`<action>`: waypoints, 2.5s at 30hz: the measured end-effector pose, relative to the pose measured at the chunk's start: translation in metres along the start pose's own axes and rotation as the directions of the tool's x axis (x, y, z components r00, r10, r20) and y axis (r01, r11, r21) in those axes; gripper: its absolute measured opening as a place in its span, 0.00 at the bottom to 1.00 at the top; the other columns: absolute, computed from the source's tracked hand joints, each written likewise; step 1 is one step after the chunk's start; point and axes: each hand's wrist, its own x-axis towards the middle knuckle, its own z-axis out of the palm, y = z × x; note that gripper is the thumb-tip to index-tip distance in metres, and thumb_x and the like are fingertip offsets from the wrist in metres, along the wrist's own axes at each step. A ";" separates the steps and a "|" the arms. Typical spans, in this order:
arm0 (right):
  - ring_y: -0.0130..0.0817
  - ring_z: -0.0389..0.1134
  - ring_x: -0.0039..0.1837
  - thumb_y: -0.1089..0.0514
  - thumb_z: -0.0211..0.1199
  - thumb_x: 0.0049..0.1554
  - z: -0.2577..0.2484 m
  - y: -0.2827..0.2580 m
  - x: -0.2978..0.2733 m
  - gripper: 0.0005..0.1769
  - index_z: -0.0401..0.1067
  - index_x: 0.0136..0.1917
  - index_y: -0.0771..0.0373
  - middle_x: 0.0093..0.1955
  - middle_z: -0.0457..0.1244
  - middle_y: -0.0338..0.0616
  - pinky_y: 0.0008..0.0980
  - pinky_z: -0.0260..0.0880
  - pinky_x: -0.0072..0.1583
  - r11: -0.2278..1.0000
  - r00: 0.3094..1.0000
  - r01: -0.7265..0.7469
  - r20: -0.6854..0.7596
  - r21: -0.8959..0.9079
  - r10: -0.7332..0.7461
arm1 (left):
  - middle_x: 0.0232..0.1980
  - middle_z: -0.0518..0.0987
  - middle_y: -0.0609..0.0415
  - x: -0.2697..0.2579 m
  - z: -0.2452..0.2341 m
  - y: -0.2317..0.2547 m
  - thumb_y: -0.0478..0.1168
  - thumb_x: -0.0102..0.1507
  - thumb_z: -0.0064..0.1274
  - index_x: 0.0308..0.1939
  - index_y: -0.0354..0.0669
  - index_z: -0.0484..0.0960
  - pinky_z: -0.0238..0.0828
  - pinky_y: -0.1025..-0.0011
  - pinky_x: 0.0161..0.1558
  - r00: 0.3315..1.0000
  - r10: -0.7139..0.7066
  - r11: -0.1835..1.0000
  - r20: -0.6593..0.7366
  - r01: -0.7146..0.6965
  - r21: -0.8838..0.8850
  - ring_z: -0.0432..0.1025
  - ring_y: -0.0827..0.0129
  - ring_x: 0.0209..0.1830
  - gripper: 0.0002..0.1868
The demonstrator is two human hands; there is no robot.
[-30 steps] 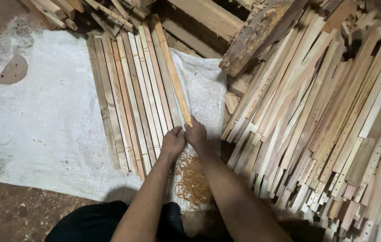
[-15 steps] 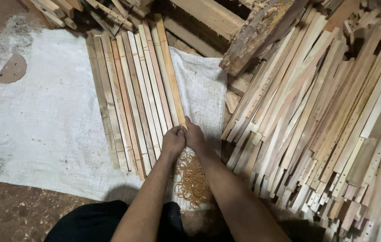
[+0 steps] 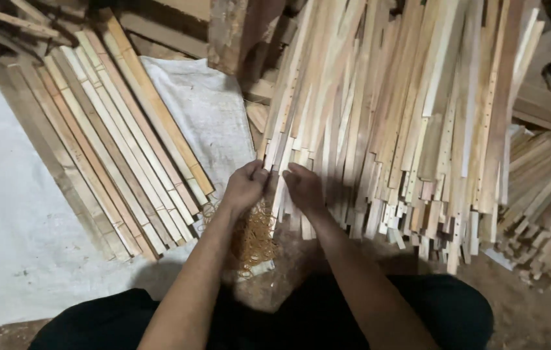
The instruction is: Sorting and stacking thin wooden slats on a workshop floor.
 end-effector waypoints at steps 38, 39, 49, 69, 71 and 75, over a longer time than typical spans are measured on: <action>0.30 0.74 0.36 0.56 0.67 0.54 -0.104 0.019 -0.053 0.08 0.77 0.43 0.63 0.32 0.68 0.45 0.28 0.77 0.41 0.794 0.880 -0.459 0.326 0.400 0.345 | 0.52 0.84 0.42 0.003 0.117 -0.001 0.57 0.67 0.50 0.63 0.51 0.81 0.74 0.56 0.56 0.993 -0.004 0.997 0.120 -0.006 0.083 0.78 0.50 0.57 0.25; 0.29 0.73 0.37 0.58 0.68 0.55 -0.110 0.008 -0.061 0.08 0.77 0.44 0.66 0.32 0.67 0.44 0.27 0.77 0.42 0.711 0.891 -0.446 0.342 0.544 0.298 | 0.55 0.83 0.42 0.006 0.113 0.002 0.62 0.67 0.48 0.67 0.52 0.78 0.72 0.53 0.60 0.987 0.003 0.994 0.161 -0.020 0.106 0.76 0.47 0.60 0.30; 0.42 0.75 0.44 0.42 0.62 0.63 -0.104 0.002 -0.079 0.23 0.79 0.54 0.65 0.41 0.71 0.64 0.40 0.79 0.47 0.671 0.848 -0.527 0.377 0.521 0.373 | 0.37 0.83 0.47 0.012 0.120 0.004 0.45 0.69 0.49 0.62 0.41 0.78 0.76 0.60 0.45 0.999 0.044 0.986 -0.016 -0.046 -0.162 0.81 0.60 0.39 0.20; 0.58 0.74 0.53 0.41 0.66 0.55 -0.028 0.065 0.022 0.20 0.80 0.45 0.61 0.41 0.71 0.53 0.48 0.73 0.54 0.949 0.940 -0.297 0.142 -0.103 0.310 | 0.27 0.79 0.48 0.044 0.104 -0.034 0.46 0.69 0.47 0.44 0.43 0.79 0.69 0.68 0.32 0.993 0.001 0.913 -0.115 -0.047 -0.405 0.74 0.63 0.28 0.12; 0.51 0.74 0.48 0.47 0.69 0.52 -0.043 0.044 -0.010 0.16 0.80 0.44 0.62 0.38 0.71 0.52 0.42 0.72 0.51 0.949 0.939 -0.316 0.154 0.023 0.309 | 0.27 0.79 0.49 0.054 0.108 -0.042 0.45 0.70 0.46 0.44 0.42 0.78 0.69 0.70 0.32 0.996 -0.011 0.905 -0.083 -0.026 -0.425 0.73 0.65 0.28 0.11; 0.31 0.66 0.37 0.58 0.73 0.41 -0.063 0.018 -0.068 0.12 0.72 0.35 0.64 0.27 0.66 0.45 0.25 0.62 0.42 0.910 0.952 -0.293 0.179 0.292 0.249 | 0.27 0.80 0.52 0.059 0.106 -0.047 0.42 0.70 0.47 0.43 0.41 0.77 0.68 0.71 0.32 1.000 -0.025 0.901 -0.016 0.015 -0.434 0.73 0.68 0.27 0.08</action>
